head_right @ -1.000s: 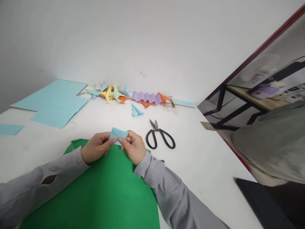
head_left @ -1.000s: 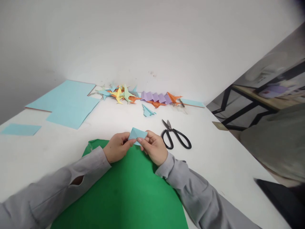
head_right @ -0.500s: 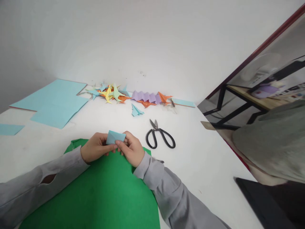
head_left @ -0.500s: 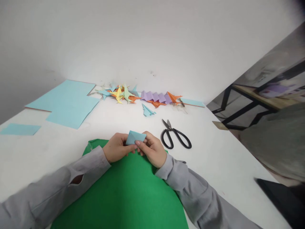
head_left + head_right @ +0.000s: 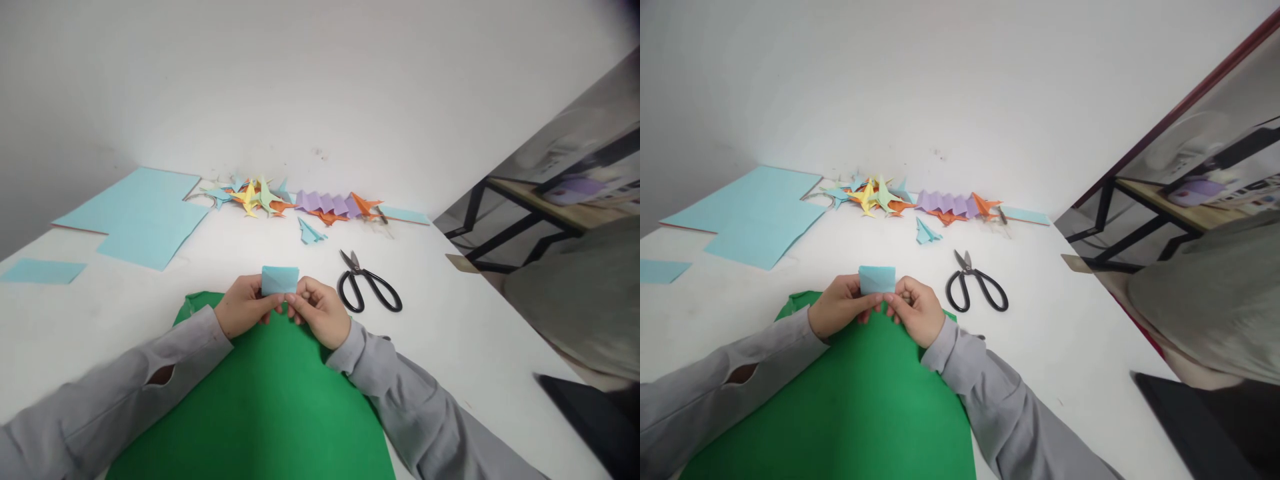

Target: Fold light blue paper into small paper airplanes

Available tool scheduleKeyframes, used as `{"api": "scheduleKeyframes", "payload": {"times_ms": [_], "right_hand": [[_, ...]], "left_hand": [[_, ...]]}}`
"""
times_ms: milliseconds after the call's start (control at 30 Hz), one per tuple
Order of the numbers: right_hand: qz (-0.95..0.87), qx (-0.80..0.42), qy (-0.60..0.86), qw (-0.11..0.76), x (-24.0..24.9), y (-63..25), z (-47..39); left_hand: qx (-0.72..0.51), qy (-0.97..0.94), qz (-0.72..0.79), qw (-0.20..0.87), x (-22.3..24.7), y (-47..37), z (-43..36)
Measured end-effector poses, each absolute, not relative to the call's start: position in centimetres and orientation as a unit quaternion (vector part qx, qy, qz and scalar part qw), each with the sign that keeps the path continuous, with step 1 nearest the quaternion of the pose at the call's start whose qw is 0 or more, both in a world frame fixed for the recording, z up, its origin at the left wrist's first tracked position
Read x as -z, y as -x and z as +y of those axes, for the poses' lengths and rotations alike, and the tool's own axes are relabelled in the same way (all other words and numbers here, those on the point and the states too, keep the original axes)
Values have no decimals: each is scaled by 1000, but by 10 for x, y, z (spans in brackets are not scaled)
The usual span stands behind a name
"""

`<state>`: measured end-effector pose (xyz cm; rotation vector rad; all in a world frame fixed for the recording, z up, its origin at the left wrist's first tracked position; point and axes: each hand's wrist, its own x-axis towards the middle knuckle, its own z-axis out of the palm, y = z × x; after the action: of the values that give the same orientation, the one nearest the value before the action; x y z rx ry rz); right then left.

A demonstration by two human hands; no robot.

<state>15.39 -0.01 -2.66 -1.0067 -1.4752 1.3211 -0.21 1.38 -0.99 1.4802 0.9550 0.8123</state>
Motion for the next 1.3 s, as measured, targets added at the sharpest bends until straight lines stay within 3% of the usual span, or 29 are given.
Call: {"api": "scheduleKeyframes", "payload": {"times_ms": [1300], "right_hand": [[-524, -579, 392, 487, 26, -157, 2]], "left_hand": [[-408, -507, 391, 650, 11, 5, 19]]}}
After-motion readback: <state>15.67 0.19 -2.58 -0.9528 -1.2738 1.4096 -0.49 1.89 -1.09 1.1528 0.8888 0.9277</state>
